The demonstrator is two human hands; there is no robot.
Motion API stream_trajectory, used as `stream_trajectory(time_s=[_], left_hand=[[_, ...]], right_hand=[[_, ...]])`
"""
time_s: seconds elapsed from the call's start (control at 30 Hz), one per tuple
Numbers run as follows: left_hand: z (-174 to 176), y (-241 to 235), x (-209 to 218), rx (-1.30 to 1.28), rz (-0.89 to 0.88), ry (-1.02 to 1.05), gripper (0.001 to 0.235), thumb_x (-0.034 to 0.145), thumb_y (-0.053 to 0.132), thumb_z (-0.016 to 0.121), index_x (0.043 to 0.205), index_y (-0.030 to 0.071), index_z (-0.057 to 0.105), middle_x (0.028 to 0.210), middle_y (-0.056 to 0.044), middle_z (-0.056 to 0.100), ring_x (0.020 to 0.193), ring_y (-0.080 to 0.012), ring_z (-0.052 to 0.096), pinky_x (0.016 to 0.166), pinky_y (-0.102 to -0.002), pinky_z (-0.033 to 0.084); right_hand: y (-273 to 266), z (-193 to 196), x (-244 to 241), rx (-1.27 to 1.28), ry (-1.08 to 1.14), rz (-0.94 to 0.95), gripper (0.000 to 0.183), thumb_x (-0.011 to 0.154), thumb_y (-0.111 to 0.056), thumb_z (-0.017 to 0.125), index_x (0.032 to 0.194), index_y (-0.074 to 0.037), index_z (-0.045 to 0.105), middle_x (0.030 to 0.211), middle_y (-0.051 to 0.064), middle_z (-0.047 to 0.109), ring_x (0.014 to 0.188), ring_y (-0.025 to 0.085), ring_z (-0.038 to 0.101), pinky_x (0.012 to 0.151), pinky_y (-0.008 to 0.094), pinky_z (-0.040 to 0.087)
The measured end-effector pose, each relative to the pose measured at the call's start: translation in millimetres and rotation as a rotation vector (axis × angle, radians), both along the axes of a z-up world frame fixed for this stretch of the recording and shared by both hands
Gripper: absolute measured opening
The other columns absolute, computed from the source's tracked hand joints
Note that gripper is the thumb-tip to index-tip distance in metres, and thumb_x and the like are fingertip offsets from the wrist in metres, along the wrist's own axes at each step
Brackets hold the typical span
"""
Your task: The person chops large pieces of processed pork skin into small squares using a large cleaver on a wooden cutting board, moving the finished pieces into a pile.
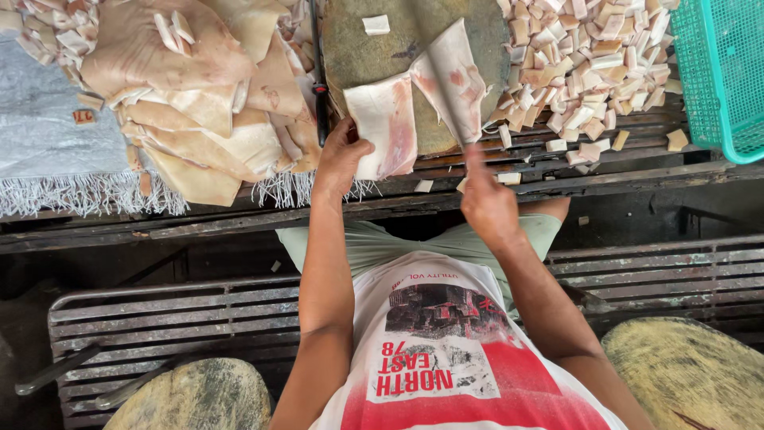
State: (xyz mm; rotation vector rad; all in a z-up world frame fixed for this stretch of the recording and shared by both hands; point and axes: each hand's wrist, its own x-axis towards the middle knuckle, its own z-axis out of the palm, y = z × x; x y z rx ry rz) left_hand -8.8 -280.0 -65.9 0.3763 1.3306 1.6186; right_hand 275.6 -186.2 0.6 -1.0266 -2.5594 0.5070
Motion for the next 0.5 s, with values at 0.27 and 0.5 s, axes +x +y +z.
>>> stream_trajectory(time_s=[0.27, 0.5], left_hand=[[6.8, 10.3, -2.5, 0.240, 0.024, -0.425, 0.065, 0.069, 0.002, 0.062, 0.133, -0.011, 0.057, 0.112, -0.019, 0.071, 0.099, -0.0304, 0.069, 0.089, -0.039, 0.058], [50.1, 59.0, 52.4, 0.545, 0.295, -0.368, 0.066, 0.077, -0.001, 0.067, 0.140, 0.008, 0.050, 0.122, -0.006, 0.064, 0.112, -0.0206, 0.065, 0.098, -0.036, 0.060]], right_hand=[[-3.7, 2.8, 37.0, -0.190, -0.136, -0.036, 0.070, 0.096, -0.008, 0.057, 0.161, -0.016, 0.032, 0.084, 0.026, 0.070, 0.071, 0.048, 0.066, 0.065, 0.058, 0.052], [22.2, 6.2, 47.0, -0.186, -0.298, -0.079, 0.063, 0.100, -0.012, 0.056, 0.159, -0.018, 0.035, 0.078, 0.024, 0.069, 0.066, 0.045, 0.068, 0.062, 0.059, 0.054]])
